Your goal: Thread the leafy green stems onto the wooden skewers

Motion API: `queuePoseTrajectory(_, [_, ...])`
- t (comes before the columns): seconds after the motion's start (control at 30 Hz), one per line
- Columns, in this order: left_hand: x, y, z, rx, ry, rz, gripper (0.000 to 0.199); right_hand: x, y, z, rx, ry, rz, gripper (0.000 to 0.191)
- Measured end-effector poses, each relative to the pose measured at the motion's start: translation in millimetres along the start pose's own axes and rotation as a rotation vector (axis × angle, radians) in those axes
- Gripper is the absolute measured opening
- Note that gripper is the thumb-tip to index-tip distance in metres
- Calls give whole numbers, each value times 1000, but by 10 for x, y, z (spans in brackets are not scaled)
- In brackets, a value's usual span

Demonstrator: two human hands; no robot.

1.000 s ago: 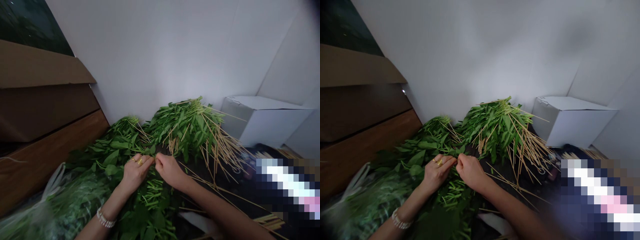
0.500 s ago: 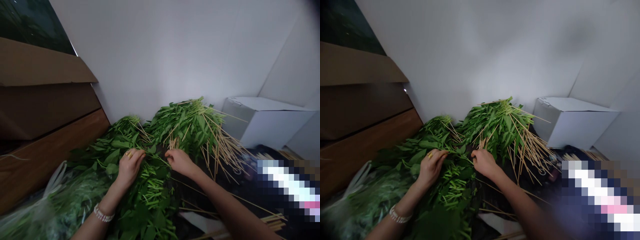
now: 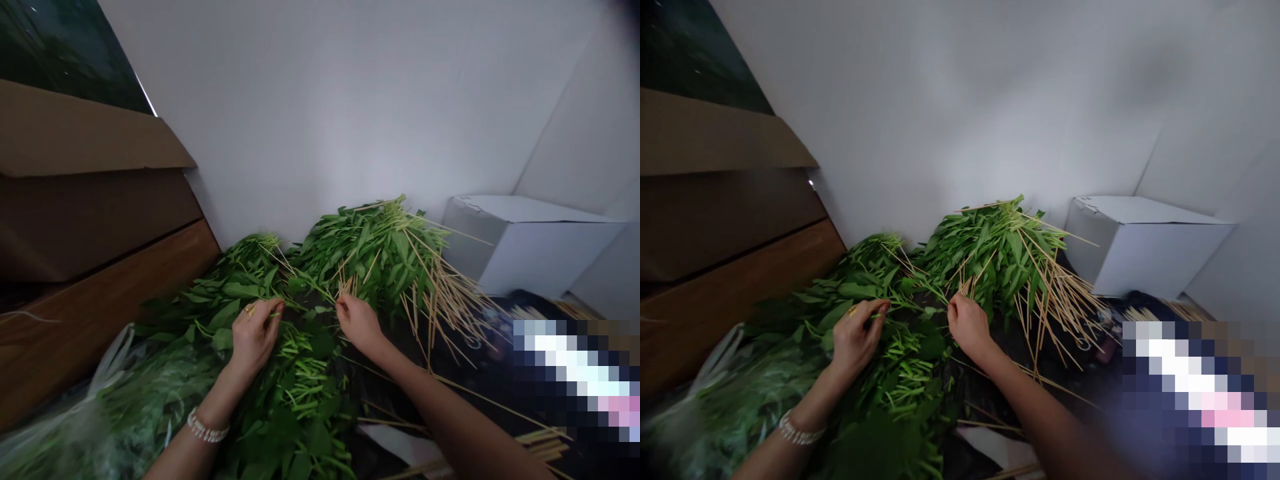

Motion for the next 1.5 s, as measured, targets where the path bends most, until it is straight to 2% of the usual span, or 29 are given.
queuePoseTrajectory(0.2, [24,97,18,-5,49,-66,10,-48,48,-50,-240,-16,-15,17])
queuePoseTrajectory(0.33, [40,101,25,-21,68,-76,16,-2,34,-180,-273,-63,-29,16])
queuePoseTrajectory(0.57, [59,89,92,-130,183,-108,27,114,-86,-448,-85,-199,-14,10])
queuePoseTrajectory(0.7, [35,121,120,-167,205,-146,25,179,-130,-602,22,-274,-21,12])
queuePoseTrajectory(0.9, [39,167,93,-188,200,-178,18,176,-129,-621,164,-323,-25,14])
queuePoseTrajectory(1.07, [64,209,56,-123,103,-202,16,156,-92,-600,167,-347,-49,17])
queuePoseTrajectory(1.17, [38,220,-11,37,-61,-199,13,159,-82,-613,127,-351,-65,22])
queuePoseTrajectory(1.23, [6,193,-139,138,-223,-152,11,153,-75,-599,79,-336,-77,21])
queuePoseTrajectory(1.3, [-27,121,-310,179,-377,-54,12,135,-66,-561,50,-313,-84,20])
queuePoseTrajectory(1.37, [-57,33,-445,172,-469,50,14,109,-55,-512,44,-291,-84,21])
queuePoseTrajectory(1.43, [-85,-26,-479,124,-473,102,16,85,-38,-471,42,-276,-87,23])
queuePoseTrajectory(1.5, [-101,-36,-407,88,-403,97,17,73,-24,-445,54,-265,-89,23])
Point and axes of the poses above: each hand's wrist, its own x-axis away from the middle knuckle, its own y-axis out of the palm, z = x × y, the point moved 5 cm from there along -x, towards the middle knuckle, and after that the axes turned 3 degrees about -y, right-handed, at the moved point
